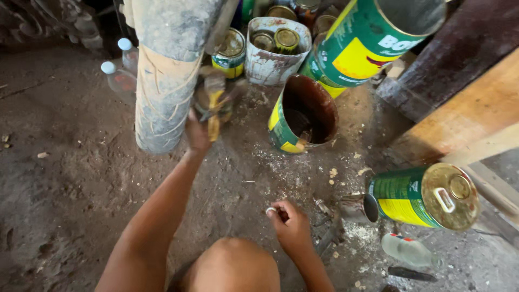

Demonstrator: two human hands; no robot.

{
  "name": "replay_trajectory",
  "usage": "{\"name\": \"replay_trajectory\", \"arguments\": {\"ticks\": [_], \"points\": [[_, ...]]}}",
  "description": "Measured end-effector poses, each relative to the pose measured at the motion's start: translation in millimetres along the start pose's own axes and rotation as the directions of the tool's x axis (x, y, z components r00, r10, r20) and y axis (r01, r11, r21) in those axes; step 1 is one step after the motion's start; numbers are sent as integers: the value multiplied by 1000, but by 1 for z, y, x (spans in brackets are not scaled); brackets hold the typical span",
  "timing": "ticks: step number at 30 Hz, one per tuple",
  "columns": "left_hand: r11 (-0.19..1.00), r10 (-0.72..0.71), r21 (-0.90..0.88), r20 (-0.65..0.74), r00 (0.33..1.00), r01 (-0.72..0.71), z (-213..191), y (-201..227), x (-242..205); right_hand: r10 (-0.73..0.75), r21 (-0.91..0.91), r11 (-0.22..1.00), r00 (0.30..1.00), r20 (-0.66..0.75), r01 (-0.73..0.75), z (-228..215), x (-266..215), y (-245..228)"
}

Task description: The person mixes stain in a workshop by pouring liquid from several cans and bottles into a container and stirring it with a brush.

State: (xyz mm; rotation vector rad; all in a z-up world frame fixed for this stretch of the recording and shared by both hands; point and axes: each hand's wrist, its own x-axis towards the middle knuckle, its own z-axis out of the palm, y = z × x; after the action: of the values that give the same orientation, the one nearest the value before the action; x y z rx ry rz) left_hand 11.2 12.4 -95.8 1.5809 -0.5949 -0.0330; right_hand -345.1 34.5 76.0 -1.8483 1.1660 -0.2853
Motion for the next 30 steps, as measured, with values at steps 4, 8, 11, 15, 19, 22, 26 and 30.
{"name": "replay_trajectory", "arguments": {"ticks": [4, 8, 11, 15, 19, 22, 26, 30], "points": [[966, 79, 251, -66, 995, -61, 28, 21, 9, -24, 22, 999, 1000, 2, 24, 4, 0, 8], [971, 72, 233, -54, 996, -57, 40, 19, 16, 58, 75, 995, 998, 16, -59, 1, 2, 12], [997, 69, 44, -28, 997, -68, 42, -7, 6, -24, 41, 999, 999, 22, 24, -3, 6, 15], [997, -80, -29, -173, 982, 76, 21, -47, 8, -10, 12, 1000, 1000, -5, 10, 1, 12, 17], [927, -38, 367, -126, 991, 82, 6, -42, 22, 11, -9, 1000, 1000, -2, -11, 8, 4, 26], [921, -19, 386, -100, 995, 56, 9, -16, 53, 50, 21, 999, 999, 9, -50, 16, 4, 26], [920, -45, 386, -81, 996, 73, 12, -10, 54, 90, -20, 996, 996, 19, -89, 14, 7, 23], [927, -96, 350, -124, 988, 134, 10, -22, 21, 40, -31, 999, 999, 12, -40, 15, 14, 7]]}}
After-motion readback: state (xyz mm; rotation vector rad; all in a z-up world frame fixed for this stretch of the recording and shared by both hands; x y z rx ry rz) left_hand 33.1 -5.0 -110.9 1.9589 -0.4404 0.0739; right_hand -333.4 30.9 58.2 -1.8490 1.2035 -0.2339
